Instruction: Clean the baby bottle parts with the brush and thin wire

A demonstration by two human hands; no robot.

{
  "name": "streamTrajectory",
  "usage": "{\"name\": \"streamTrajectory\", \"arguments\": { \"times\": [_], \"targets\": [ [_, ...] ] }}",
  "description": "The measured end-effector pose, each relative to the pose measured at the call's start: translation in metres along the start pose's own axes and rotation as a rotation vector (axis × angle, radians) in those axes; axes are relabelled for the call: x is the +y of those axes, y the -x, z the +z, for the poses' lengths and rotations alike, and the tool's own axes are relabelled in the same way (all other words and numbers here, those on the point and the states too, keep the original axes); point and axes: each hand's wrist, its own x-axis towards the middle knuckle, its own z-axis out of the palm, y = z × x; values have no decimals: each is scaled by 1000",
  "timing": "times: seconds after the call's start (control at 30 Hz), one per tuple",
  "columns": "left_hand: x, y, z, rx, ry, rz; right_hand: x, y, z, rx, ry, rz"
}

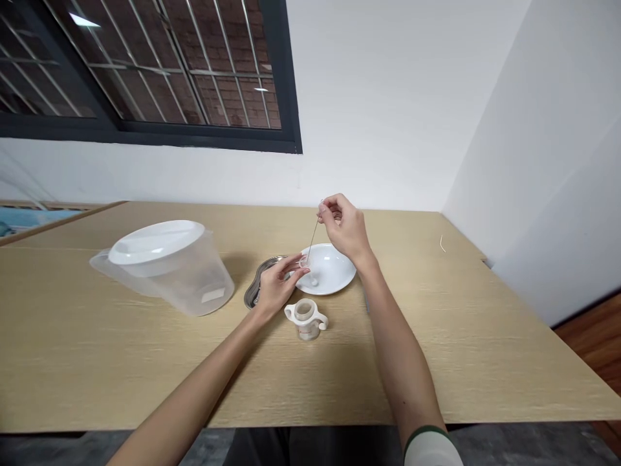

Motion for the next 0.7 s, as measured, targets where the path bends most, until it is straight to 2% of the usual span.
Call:
{"name": "streamTrajectory", "arguments": {
  "times": [0.1,0.23,0.47,0.7],
  "targets": [
    [0,3,0,6,19,-2,-5,3,3,-40,83,-59],
    [2,4,4,38,152,-81,-15,7,9,-137,88,-87],
    [3,0,6,243,348,-177,-12,13,24,-228,84,-22],
    [26,-3,-6,398,298,-110,-10,17,38,-302,73,12]
  ]
}}
